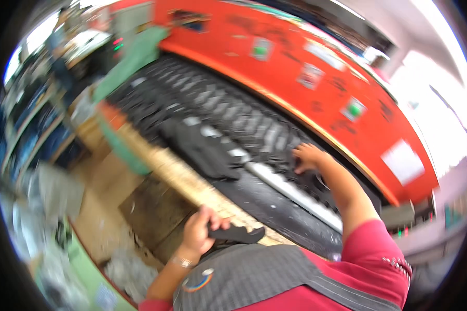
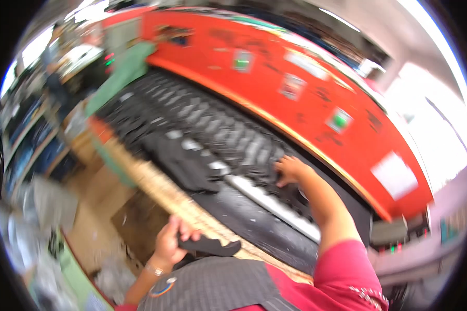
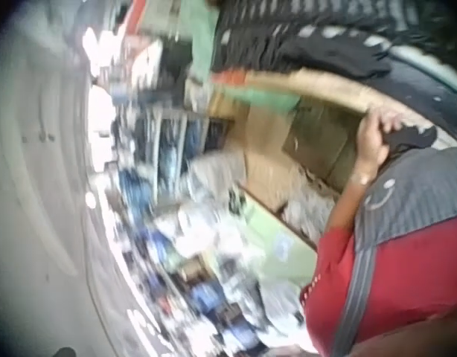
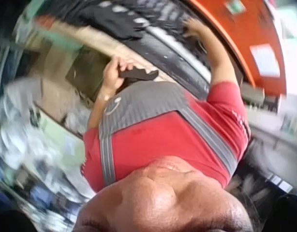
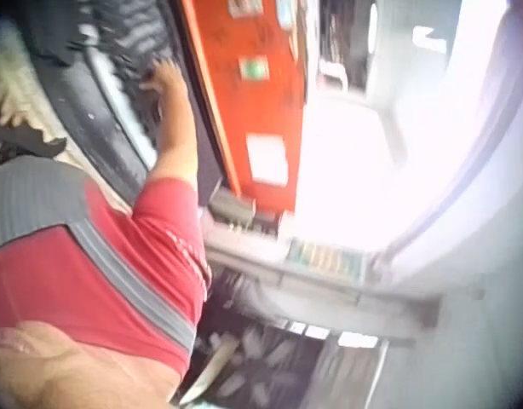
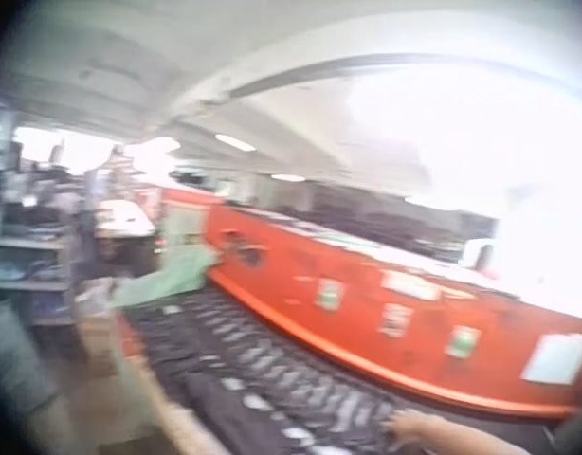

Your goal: Operating a die-cutting machine to cut out shapes from black material (likely shoe components).

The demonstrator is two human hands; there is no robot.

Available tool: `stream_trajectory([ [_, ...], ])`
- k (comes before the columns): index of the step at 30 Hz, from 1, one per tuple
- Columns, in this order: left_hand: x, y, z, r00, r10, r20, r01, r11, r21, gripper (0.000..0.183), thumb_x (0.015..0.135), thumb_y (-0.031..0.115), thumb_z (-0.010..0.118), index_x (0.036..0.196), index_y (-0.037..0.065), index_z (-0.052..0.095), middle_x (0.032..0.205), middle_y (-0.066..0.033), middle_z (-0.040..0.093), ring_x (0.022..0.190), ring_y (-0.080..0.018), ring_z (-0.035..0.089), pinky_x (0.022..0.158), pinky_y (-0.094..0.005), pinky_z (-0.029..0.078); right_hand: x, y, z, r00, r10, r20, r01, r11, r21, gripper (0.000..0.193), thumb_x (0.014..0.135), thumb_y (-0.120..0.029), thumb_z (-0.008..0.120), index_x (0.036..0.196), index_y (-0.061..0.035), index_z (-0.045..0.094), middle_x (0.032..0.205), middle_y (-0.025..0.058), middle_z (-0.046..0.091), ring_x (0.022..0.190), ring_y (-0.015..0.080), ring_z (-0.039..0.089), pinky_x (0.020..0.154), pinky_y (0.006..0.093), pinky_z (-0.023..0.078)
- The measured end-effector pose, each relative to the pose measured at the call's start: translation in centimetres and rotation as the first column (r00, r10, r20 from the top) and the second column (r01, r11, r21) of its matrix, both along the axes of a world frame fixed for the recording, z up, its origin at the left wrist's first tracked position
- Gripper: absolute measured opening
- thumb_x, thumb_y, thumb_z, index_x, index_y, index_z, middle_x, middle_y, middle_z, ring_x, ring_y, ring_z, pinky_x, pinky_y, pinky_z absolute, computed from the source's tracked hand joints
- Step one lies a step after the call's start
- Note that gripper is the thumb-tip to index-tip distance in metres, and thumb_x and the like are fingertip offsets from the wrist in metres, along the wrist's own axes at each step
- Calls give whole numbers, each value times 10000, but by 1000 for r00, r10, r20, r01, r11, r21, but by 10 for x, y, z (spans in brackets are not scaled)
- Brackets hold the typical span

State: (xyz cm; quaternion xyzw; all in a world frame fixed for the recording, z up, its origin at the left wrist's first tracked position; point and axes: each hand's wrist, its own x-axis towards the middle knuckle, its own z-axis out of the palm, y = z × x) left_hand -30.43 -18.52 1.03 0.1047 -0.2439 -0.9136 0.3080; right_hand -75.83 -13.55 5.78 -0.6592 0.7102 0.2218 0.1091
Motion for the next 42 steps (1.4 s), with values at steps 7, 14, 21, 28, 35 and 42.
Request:
stream_trajectory([
  [7,-25,-17,18,984,34,176,-21,997,-74,476,979,521,413,738,112,451,609,-18,427,668,-235,535,925,-496,432,-33,-17,-8,996,-16,82,17,1000,-10,503,638,-330,828,1033,-119,599,1226,101,508,1208,294,470,936,442,437],
  [14,-34,-25,22,987,6,160,2,999,-49,445,994,473,415,765,95,462,642,-36,437,691,-241,525,930,-506,410,-38,-21,1,993,-20,117,13,998,64,494,654,-334,825,1041,-125,600,1150,63,555,1132,287,543,878,438,469],
  [21,-36,-30,24,978,30,205,-22,999,-41,468,979,521,417,743,118,443,627,-23,421,670,-223,511,928,-489,407,-61,-31,0,996,-63,55,52,980,190,551,655,-434,807,1067,-128,607,1135,63,598,1103,306,573,863,434,473],
  [28,-34,-33,25,974,49,219,-43,999,-29,468,977,522,423,742,119,443,622,-21,421,662,-227,511,927,-489,412,-67,-41,6,996,-70,-51,76,987,144,684,647,-555,775,1132,-101,613,1151,85,629,1138,280,566,903,415,452],
  [35,-26,-31,25,976,54,210,-60,998,23,463,970,520,444,744,115,454,623,-24,431,675,-228,511,938,-486,398,-29,-46,11,986,-42,-162,105,906,409,594,666,-489,754,1160,-171,668,1153,82,656,1104,275,601,902,412,467],
  [42,-36,-43,27,967,82,242,-99,994,56,462,963,534,449,741,129,446,612,-10,420,661,-209,499,926,-466,410,78,6,17,930,-364,-52,365,931,3,199,786,-189,603,882,-71,731,897,98,714,860,283,697,748,410,552],
])
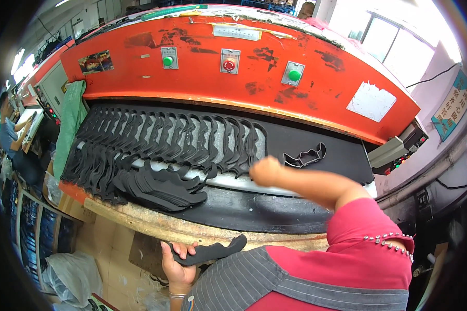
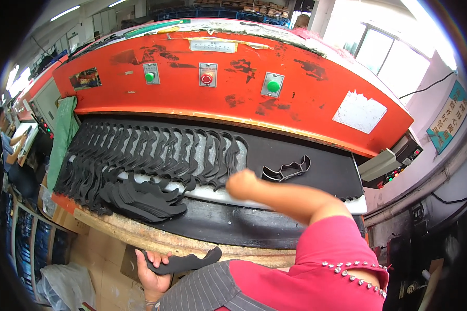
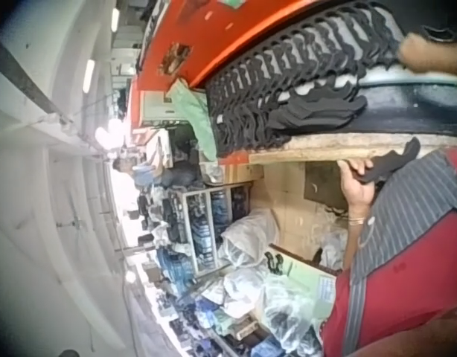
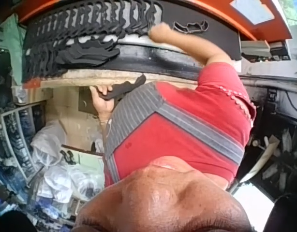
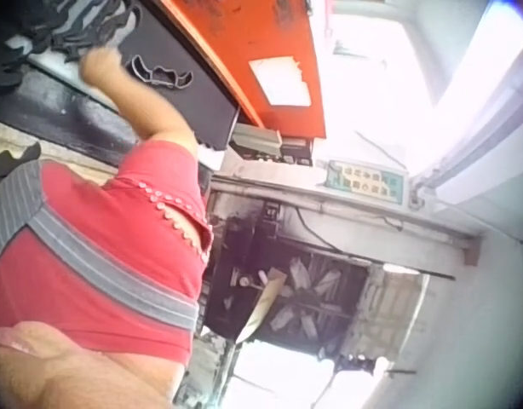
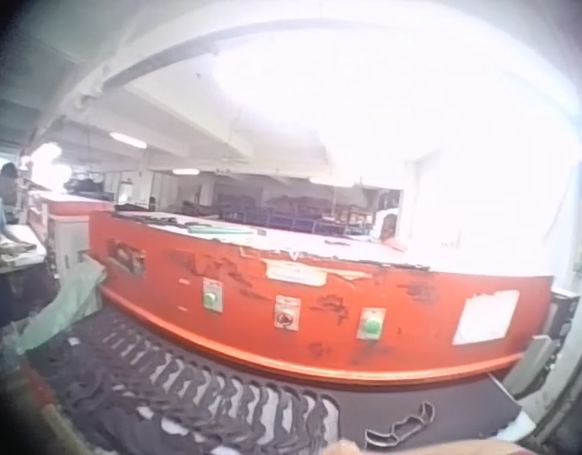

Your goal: Operating a die-cutting machine to cut out shapes from black material (likely shoe components).

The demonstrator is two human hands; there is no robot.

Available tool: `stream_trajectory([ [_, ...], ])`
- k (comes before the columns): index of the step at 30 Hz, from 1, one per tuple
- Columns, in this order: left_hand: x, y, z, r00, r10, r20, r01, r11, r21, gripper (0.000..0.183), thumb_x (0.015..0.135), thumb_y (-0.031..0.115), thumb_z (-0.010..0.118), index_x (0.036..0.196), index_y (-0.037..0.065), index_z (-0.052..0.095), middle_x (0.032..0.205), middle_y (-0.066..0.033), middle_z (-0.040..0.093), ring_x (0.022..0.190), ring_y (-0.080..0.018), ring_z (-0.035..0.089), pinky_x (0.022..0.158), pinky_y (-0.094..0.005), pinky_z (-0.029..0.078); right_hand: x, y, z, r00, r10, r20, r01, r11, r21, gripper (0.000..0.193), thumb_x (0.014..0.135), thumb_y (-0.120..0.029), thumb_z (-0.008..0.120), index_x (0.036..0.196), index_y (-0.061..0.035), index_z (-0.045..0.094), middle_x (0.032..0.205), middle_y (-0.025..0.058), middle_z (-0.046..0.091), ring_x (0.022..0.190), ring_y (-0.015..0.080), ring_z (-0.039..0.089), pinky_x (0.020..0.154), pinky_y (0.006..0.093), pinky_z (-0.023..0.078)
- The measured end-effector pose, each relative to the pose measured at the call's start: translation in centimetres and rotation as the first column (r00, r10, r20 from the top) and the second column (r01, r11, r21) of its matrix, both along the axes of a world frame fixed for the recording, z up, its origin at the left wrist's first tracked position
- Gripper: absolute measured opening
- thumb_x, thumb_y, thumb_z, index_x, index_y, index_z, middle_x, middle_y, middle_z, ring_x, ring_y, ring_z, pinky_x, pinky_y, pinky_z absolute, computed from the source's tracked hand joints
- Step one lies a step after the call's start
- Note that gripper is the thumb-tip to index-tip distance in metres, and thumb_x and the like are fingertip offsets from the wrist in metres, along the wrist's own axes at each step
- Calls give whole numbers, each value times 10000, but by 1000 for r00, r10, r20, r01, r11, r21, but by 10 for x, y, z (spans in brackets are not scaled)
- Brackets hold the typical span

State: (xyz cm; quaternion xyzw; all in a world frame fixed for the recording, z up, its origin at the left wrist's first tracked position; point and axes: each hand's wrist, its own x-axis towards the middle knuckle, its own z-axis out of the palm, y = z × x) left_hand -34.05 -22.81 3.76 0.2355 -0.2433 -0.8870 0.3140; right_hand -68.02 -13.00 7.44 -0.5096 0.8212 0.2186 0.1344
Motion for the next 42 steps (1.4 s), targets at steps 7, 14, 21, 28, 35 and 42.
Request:
stream_trajectory([
  [7,-20,-24,6,997,-3,-80,-4,995,-96,419,973,496,457,765,132,441,648,-1,418,675,-194,474,928,-457,419,120,37,14,799,182,573,-39,967,-252,202,891,-282,539,953,-109,623,852,149,675,798,327,677,686,477,514],
  [14,-41,-48,17,982,-106,-157,85,987,-133,401,916,519,551,874,124,496,756,5,465,750,-177,497,992,-453,374,106,46,50,-43,435,899,835,510,-207,203,964,-258,572,969,-58,605,696,-33,500,509,48,397,460,206,296],
  [21,-76,-45,34,942,-316,-110,281,926,-254,519,751,547,718,967,108,546,1100,-97,636,1035,-260,604,963,-386,449,132,23,20,-380,193,904,787,582,207,208,966,-300,574,881,-110,580,599,-51,437,423,41,314,391,219,217],
  [28,-106,-74,39,902,-301,-309,294,953,-69,123,947,143,568,1055,115,515,674,6,475,710,-180,555,922,-479,453,109,16,-7,300,16,954,916,276,-292,377,940,-301,617,1198,-31,561,1042,63,620,970,148,568,873,301,463],
  [35,-118,-202,21,998,-42,-54,33,985,-170,170,922,98,551,1092,86,555,679,1,471,617,-130,468,892,-414,422,9,82,-53,553,-789,267,656,215,-724,939,770,-582,681,1473,-106,280,1391,394,324,1348,485,277,1066,583,225],
  [42,-141,-180,34,697,713,74,7,96,-995,429,869,69,621,1267,-4,481,1224,-166,539,1127,-269,522,1008,-378,381,-55,68,-63,625,-695,356,648,209,-732,837,613,-491,837,1265,-108,479,1361,363,380,1330,494,290,1092,516,245],
])
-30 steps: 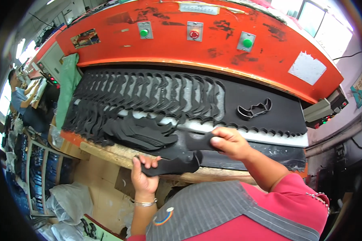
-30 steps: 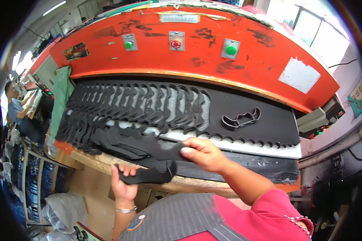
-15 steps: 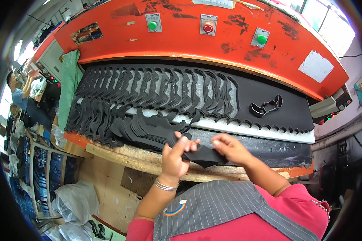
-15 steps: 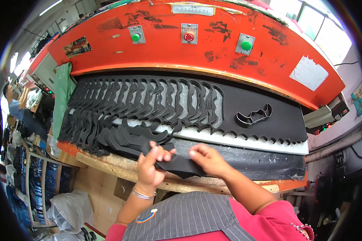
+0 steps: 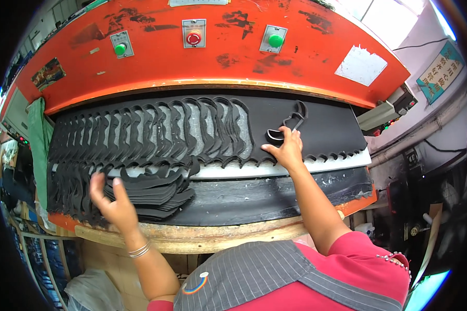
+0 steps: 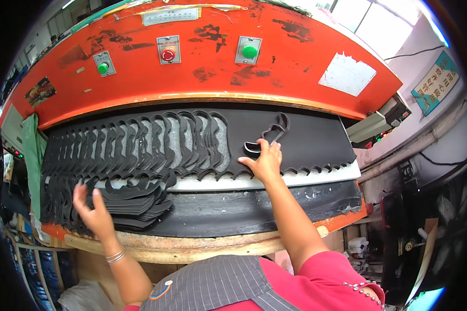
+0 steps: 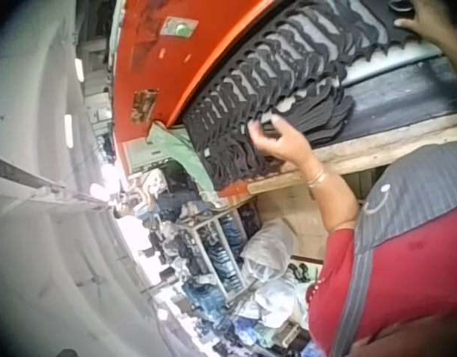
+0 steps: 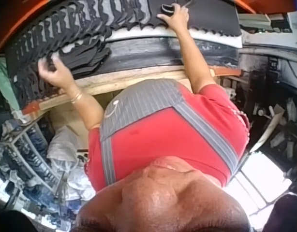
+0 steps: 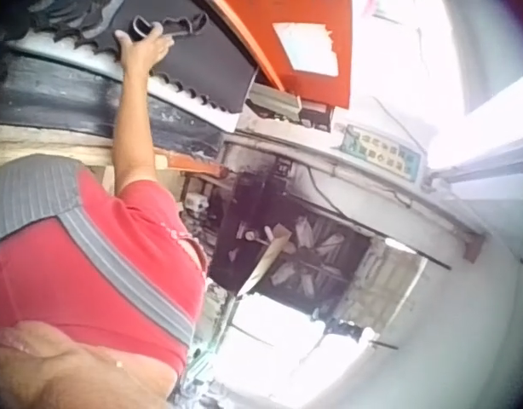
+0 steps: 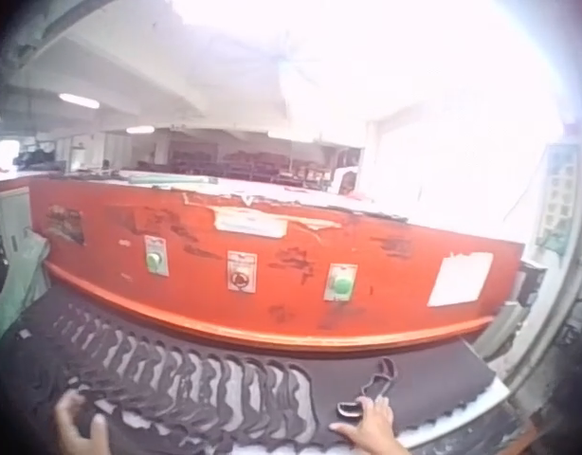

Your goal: Operating a die-cutting machine to cut out shapes from black material (likely shoe components).

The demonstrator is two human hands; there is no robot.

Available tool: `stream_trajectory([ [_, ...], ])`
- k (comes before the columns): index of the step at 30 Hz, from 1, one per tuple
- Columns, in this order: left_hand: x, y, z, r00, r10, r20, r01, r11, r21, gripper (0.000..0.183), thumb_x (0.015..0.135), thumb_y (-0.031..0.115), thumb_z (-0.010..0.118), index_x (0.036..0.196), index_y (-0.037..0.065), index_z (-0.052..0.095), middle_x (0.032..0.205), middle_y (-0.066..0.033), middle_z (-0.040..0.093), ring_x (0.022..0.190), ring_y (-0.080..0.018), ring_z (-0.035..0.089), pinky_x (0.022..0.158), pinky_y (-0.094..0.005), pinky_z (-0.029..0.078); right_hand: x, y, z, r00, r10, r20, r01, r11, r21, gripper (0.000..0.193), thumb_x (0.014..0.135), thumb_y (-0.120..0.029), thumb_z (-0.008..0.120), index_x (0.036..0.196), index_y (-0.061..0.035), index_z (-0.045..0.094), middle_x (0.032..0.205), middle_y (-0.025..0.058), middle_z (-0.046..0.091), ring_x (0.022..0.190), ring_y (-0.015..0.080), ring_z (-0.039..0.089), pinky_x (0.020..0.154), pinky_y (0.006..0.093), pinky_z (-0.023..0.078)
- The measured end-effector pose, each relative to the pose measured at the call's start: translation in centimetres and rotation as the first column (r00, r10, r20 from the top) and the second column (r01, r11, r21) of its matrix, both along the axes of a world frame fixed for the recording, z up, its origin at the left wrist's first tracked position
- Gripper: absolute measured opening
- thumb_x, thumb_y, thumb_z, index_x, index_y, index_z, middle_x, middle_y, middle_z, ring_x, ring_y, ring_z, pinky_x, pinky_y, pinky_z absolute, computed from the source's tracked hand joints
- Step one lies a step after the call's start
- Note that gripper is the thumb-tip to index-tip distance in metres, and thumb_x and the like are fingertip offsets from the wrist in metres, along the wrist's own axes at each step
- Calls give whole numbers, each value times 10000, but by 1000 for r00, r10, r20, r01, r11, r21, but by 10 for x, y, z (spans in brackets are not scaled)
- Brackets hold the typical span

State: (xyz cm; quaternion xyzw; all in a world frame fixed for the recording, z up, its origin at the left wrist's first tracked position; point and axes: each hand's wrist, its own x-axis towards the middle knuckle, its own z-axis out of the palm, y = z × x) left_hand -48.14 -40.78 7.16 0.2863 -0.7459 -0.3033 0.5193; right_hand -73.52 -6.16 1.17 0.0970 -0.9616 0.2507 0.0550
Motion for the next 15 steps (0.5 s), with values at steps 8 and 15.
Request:
stream_trajectory([
  [8,-130,168,-52,645,-610,459,668,743,48,343,837,190,651,1165,94,622,1067,-86,619,1103,-289,514,1016,-459,307,-9,14,-4,879,476,-37,-477,875,-78,741,581,-476,840,1163,-116,556,1363,336,425,1384,426,280,1126,487,244],
  [15,-166,205,-94,717,-526,457,627,773,-94,247,818,251,683,1025,123,722,901,-18,597,981,-245,510,987,-462,305,-16,30,-17,818,566,-100,-570,821,-11,675,625,-451,804,1169,-132,564,1376,328,414,1363,433,318,1120,502,257],
])
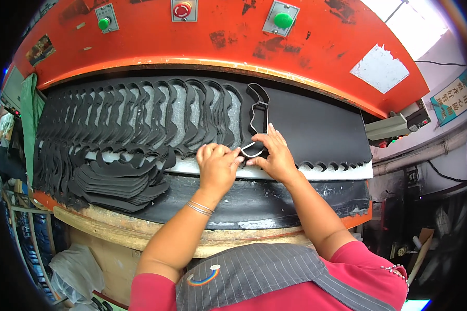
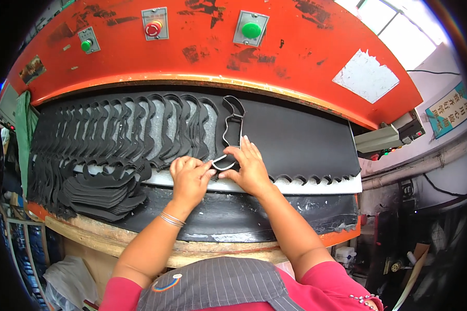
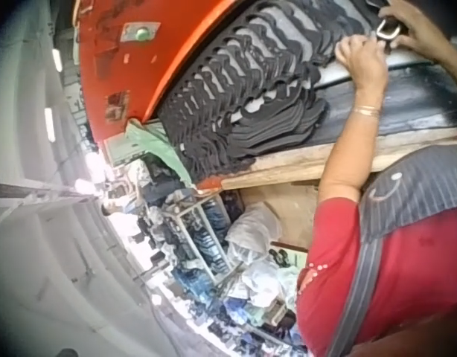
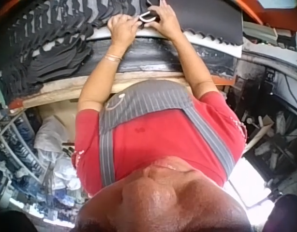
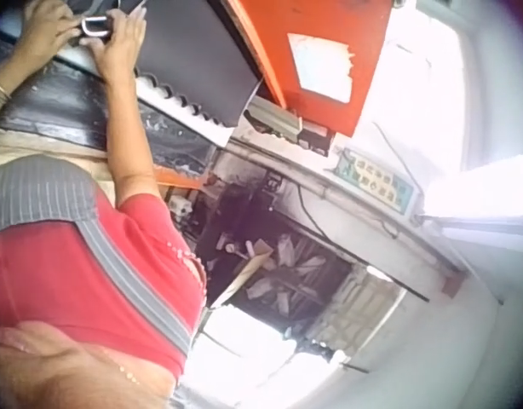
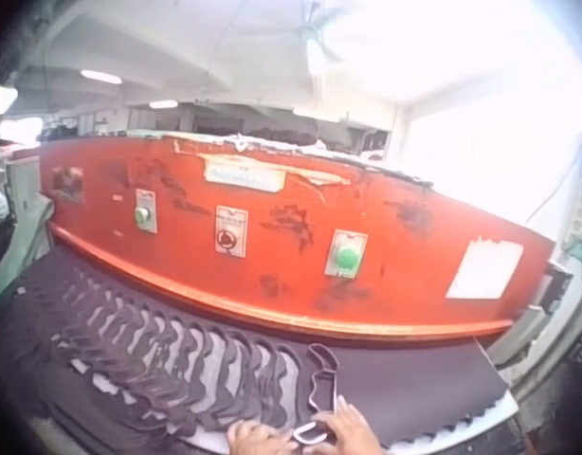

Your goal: Operating a die-cutting machine to cut out shapes from black material (likely shoe components).

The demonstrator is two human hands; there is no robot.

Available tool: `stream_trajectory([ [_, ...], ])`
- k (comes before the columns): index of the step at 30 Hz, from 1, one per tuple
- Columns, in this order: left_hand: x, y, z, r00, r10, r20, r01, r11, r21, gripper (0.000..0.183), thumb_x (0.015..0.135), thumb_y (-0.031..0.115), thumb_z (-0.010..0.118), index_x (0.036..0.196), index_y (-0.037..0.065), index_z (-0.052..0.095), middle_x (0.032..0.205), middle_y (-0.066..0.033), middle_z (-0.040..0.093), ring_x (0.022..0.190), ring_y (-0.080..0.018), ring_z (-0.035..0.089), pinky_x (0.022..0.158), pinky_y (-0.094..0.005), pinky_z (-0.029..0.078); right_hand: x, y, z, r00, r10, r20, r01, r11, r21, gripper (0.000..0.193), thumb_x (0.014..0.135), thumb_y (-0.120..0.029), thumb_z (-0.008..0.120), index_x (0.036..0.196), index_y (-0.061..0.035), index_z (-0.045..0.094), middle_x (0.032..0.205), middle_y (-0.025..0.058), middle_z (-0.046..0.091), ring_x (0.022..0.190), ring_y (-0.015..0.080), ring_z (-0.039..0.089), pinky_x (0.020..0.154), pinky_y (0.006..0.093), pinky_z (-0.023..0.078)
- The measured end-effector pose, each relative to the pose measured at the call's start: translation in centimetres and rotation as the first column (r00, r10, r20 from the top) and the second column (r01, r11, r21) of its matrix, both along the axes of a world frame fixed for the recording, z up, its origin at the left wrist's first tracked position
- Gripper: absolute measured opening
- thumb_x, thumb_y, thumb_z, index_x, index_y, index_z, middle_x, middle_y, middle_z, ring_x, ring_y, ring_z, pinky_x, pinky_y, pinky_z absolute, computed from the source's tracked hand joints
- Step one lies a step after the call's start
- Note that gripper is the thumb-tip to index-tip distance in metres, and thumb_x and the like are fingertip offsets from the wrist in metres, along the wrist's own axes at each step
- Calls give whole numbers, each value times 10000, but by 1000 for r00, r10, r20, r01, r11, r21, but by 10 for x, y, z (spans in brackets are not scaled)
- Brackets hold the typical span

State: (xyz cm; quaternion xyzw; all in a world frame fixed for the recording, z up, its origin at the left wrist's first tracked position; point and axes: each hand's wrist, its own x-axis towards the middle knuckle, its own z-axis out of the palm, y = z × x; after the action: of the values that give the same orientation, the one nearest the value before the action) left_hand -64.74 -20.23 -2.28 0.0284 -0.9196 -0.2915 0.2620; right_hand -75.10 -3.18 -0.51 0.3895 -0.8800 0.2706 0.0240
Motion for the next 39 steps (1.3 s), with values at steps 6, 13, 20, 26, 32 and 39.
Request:
stream_trajectory([
  [6,-3,1,-10,997,42,-71,-40,999,26,196,749,254,737,916,153,757,815,17,594,917,-210,520,939,-437,342,-4,0,-2,999,40,-5,-40,999,11,660,626,-453,801,1164,-149,572,1392,333,391,1356,432,332,1114,509,266],
  [13,-7,-5,-7,996,26,-81,-24,999,23,188,755,265,734,908,160,758,806,16,598,919,-212,523,950,-444,343,-6,-7,2,998,31,47,-33,998,45,640,635,-457,794,1145,-142,570,1384,295,421,1388,409,283,1130,506,241],
  [20,-5,-7,-2,997,22,-76,-22,1000,-1,234,757,273,742,949,139,749,856,2,612,938,-222,533,964,-442,345,-8,-8,8,995,32,97,-38,997,68,706,649,-456,787,1229,-149,527,1402,268,421,1411,387,242,1143,511,207],
  [26,-1,-74,60,996,-1,-92,42,898,439,380,804,210,737,1139,50,655,1074,-141,623,1026,-280,594,918,-362,467,8,-21,77,979,-114,170,140,979,-147,915,649,-412,830,1408,-130,403,1341,243,487,1231,354,483,1010,446,395],
  [32,11,-238,160,775,474,-418,-253,839,482,346,986,260,539,1208,-1,585,1204,-129,596,1108,-194,561,957,-315,436,1,-56,180,988,-154,-11,114,778,-618,451,808,-199,776,1131,-15,520,736,27,550,601,69,485,567,215,453],
  [39,-42,-313,214,435,545,-717,-600,769,221,580,1018,313,417,1465,-12,238,1504,-250,232,1401,-344,223,1129,-446,205,-32,-79,202,947,-310,-85,187,746,-639,90,911,-91,611,900,-34,543,705,105,570,610,200,566,584,311,469],
])
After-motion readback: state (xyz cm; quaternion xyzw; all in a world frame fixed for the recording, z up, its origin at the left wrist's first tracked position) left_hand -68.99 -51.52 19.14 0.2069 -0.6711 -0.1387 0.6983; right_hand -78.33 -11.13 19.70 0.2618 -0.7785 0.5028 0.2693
